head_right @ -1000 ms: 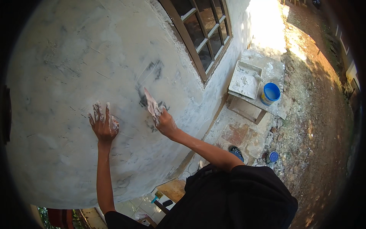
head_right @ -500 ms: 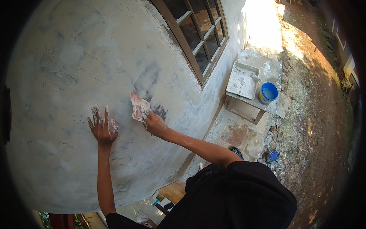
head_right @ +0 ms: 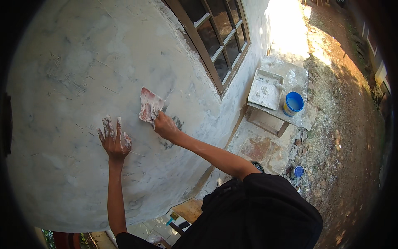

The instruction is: The person applies plaster to an exterior wall using a putty knife.

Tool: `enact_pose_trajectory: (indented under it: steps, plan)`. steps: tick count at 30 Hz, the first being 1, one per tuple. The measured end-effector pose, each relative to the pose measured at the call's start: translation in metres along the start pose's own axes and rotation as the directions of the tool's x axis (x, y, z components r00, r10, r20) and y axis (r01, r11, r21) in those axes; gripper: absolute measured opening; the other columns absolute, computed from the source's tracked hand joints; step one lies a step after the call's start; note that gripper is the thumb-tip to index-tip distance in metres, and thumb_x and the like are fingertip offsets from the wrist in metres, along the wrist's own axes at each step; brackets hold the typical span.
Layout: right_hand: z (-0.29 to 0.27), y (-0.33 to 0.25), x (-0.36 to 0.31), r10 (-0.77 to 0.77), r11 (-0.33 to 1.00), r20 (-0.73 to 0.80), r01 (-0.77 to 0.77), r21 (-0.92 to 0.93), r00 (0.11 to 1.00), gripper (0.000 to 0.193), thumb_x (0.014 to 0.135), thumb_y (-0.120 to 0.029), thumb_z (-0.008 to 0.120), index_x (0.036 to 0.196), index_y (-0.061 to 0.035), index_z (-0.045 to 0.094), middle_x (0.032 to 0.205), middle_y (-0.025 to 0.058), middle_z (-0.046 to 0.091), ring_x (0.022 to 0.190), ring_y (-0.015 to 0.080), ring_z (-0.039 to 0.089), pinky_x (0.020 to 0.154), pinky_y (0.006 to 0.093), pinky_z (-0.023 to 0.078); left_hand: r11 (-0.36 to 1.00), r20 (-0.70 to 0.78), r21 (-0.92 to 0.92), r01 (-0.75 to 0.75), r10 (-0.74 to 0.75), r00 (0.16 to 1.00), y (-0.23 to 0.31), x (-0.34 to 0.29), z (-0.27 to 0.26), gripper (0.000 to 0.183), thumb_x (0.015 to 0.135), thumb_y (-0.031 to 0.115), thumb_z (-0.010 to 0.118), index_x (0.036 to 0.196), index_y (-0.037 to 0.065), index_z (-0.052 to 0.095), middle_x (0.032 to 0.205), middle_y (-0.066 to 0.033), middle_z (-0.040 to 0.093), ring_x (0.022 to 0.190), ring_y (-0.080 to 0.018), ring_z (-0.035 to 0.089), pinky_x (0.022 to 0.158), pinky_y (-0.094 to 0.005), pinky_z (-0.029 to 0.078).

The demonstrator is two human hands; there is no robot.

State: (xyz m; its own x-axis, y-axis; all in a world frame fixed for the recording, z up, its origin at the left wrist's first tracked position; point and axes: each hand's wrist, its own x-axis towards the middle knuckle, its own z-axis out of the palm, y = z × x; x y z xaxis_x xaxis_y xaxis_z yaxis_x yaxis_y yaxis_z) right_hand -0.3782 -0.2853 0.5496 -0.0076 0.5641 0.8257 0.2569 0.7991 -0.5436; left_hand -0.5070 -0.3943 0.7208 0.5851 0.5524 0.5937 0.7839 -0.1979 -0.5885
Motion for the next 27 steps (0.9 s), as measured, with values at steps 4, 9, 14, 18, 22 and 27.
enact_pose_trajectory:
  steps: [4, 9, 14, 18, 22, 27]
  plan:
    - [-0.023, -0.019, -0.031, -0.103, 0.989, 0.097, 0.091, 0.118, 0.99, 0.028, 0.066, 0.002, 0.063, 0.094, 0.0057, 0.06, 0.092, 0.0271, 0.054, 0.076, 0.0415, 0.057, 0.068, 0.0452, 0.051, 1.0, 0.004, 0.027, -0.008, 0.007, 1.0, -0.004, -0.003, -0.003, 0.046, 0.086, 0.027, 0.045, 0.124, 0.005, 0.06, 0.134, -0.023, 0.048, 0.129, -0.035, 0.042, 0.112, -0.0501, 0.016]
    - [-0.096, 0.042, 0.061, 0.075, 0.995, -0.276, -0.091, -0.046, 0.958, 0.024, 0.072, 0.004, 0.057, 0.096, 0.0055, 0.06, 0.091, 0.0271, 0.055, 0.081, 0.0445, 0.055, 0.07, 0.0463, 0.047, 1.0, -0.028, -0.013, -0.014, 0.014, 1.0, -0.004, 0.003, -0.009, 0.051, 0.081, 0.022, 0.048, 0.126, 0.0, 0.056, 0.136, -0.0254, 0.045, 0.131, -0.0369, 0.04, 0.111, -0.0534, 0.016]
    - [-0.075, 0.061, 0.106, 0.132, 0.988, -0.241, -0.148, -0.048, 0.962, 0.014, 0.074, 0.004, 0.058, 0.088, 0.0078, 0.058, 0.094, 0.0298, 0.053, 0.085, 0.047, 0.055, 0.07, 0.047, 0.047, 1.0, -0.022, -0.004, -0.022, 0.022, 1.0, -0.001, 0.007, -0.008, 0.051, 0.082, 0.022, 0.047, 0.127, 0.0, 0.056, 0.137, -0.025, 0.045, 0.131, -0.0368, 0.04, 0.111, -0.0532, 0.016]
    - [-0.022, 0.004, 0.053, -0.123, 0.987, 0.0, 0.123, -0.104, 0.992, 0.01, 0.063, 0.001, 0.058, 0.067, 0.0077, 0.053, 0.085, 0.0282, 0.051, 0.068, 0.0405, 0.056, 0.064, 0.0461, 0.049, 1.0, -0.008, -0.021, -0.008, 0.008, 1.0, -0.003, 0.0, -0.007, 0.05, 0.084, 0.024, 0.046, 0.127, -0.001, 0.055, 0.136, -0.0256, 0.045, 0.131, -0.0371, 0.04, 0.111, -0.0535, 0.016]
    - [-0.033, -0.022, 0.012, -0.196, 0.979, 0.051, 0.192, 0.064, 0.979, 0.031, 0.066, 0.0, 0.067, 0.095, 0.0049, 0.059, 0.097, 0.0279, 0.053, 0.076, 0.0423, 0.058, 0.064, 0.045, 0.05, 0.999, 0.016, -0.014, 0.038, -0.038, 0.999, -0.005, -0.006, -0.007, 0.047, 0.087, 0.03, 0.044, 0.124, 0.005, 0.06, 0.134, -0.0226, 0.05, 0.129, -0.0353, 0.043, 0.111, -0.0509, 0.018]
    - [-0.095, 0.027, 0.066, 0.005, 0.997, -0.264, -0.024, -0.068, 0.964, 0.022, 0.07, 0.007, 0.06, 0.092, 0.0078, 0.056, 0.091, 0.0317, 0.053, 0.076, 0.0479, 0.053, 0.07, 0.0486, 0.047, 1.0, -0.004, 0.015, 0.005, -0.005, 1.0, -0.009, -0.007, -0.013, 0.048, 0.085, 0.024, 0.046, 0.125, -0.001, 0.057, 0.136, -0.0262, 0.046, 0.13, -0.038, 0.041, 0.11, -0.0534, 0.017]
